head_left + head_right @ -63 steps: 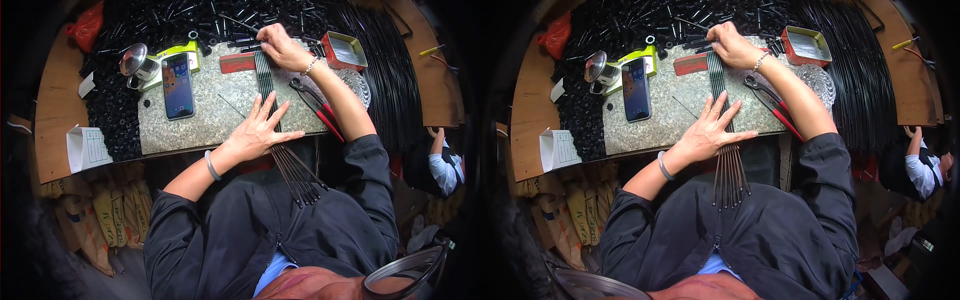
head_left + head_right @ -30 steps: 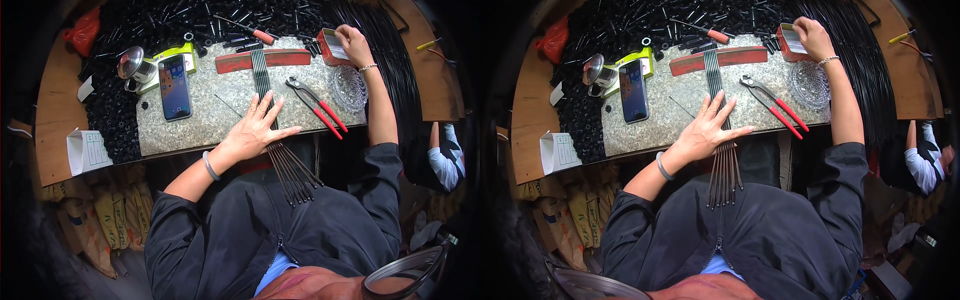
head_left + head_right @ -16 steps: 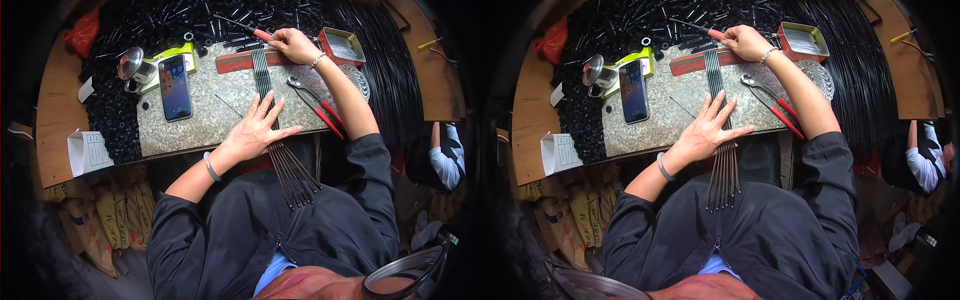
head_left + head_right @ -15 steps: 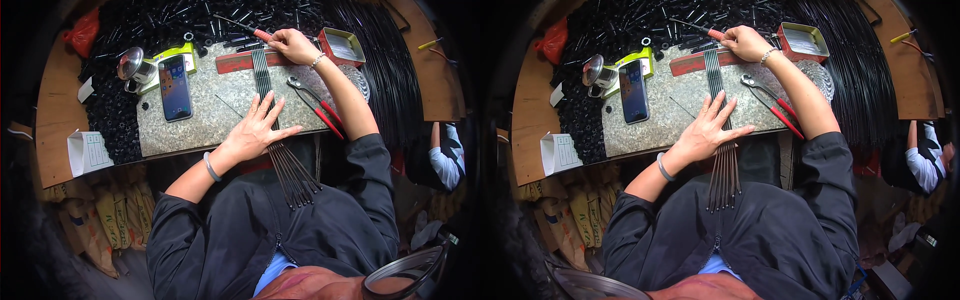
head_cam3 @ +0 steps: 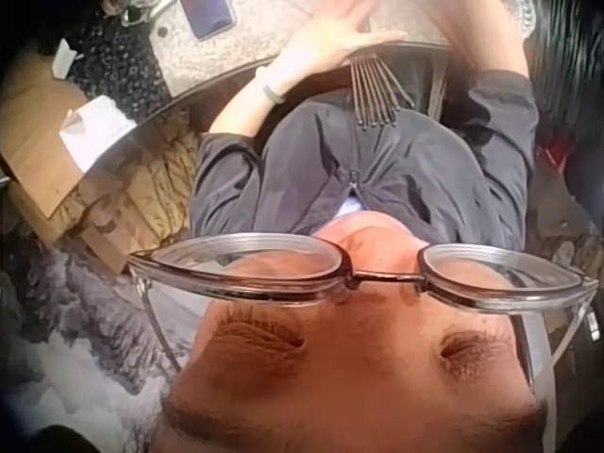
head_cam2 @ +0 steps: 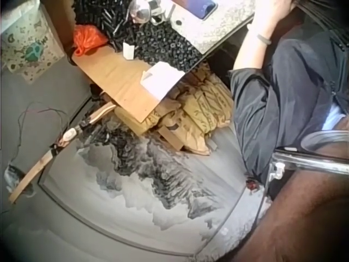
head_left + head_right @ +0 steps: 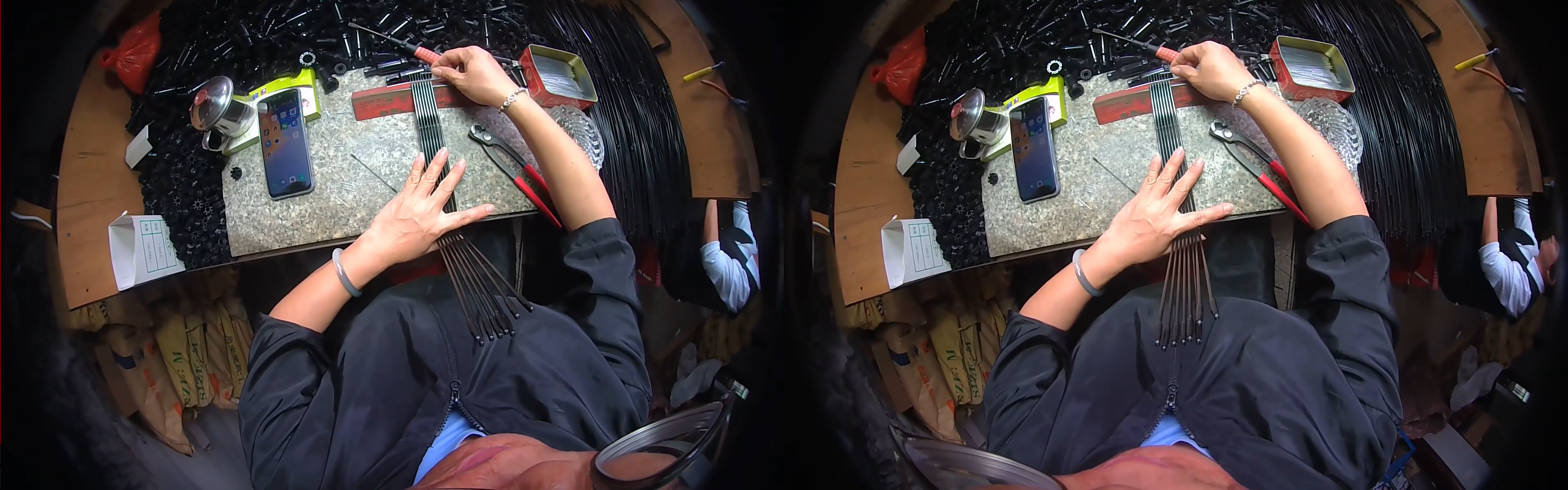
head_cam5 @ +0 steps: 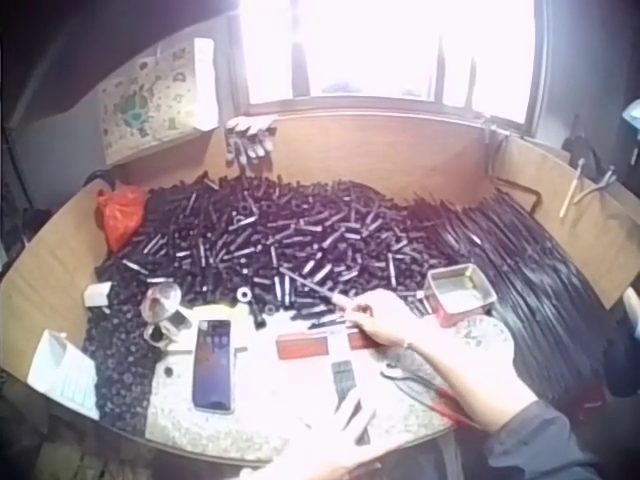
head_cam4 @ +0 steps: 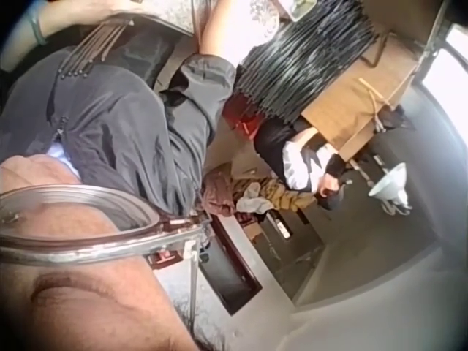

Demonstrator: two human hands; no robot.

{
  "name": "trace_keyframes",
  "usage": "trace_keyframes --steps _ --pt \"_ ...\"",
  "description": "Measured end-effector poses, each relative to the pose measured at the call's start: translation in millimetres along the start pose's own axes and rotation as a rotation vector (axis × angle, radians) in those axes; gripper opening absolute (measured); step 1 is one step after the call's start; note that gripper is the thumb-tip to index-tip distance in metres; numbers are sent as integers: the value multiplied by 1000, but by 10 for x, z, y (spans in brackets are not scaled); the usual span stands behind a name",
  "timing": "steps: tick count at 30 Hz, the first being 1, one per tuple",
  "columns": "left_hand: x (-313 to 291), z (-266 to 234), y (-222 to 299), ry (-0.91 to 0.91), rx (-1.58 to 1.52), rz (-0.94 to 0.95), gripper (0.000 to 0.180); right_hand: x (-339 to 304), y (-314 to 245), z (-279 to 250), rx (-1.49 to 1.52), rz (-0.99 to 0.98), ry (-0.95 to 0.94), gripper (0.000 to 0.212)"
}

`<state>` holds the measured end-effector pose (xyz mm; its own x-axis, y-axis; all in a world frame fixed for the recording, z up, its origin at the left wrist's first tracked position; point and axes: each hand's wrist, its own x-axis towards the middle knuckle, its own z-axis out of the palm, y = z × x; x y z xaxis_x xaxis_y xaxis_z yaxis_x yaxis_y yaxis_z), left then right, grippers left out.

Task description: Assembling and crimping black wire bundles at a manufacturing workbench.

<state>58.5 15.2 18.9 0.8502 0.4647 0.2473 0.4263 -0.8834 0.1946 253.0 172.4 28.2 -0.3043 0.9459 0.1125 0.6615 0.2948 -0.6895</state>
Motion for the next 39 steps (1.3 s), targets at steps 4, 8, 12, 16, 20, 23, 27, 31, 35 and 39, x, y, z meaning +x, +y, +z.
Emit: trace_keyframes --steps 4,8,12,16,20,23,27,31,35,39 --pt "2 -38 0 -17 38 5 64 28 15 -20 14 18 -40 19" --pt "-8 -7 6 8 4 25 66 14 34 -5 38 41 -69 16" --pt "17 -42 6 -20 -22 29 74 16 -14 -22 39 -6 -25 16" --pt "3 -79 13 -40 -4 25 71 5 -70 -32 -21 -87 -21 12" --pt "6 -104 31 -60 0 24 68 17 -47 31 166 -97 -19 12" --pt "4 -82 34 -34 -28 33 70 -2 -108 81 30 -153 18 12" --pt "-11 -113 32 -66 -8 25 69 -8 -152 187 57 -273 123 20" --pt "-55 -107 20 -47 7 18 67 -75 -21 -455 -188 -252 500 15" --pt "38 -124 36 -25 2 44 65 -444 339 -1278 -509 302 191 15" --pt "87 -92 66 -55 -32 19 70 -554 819 -1304 -639 271 31 12"
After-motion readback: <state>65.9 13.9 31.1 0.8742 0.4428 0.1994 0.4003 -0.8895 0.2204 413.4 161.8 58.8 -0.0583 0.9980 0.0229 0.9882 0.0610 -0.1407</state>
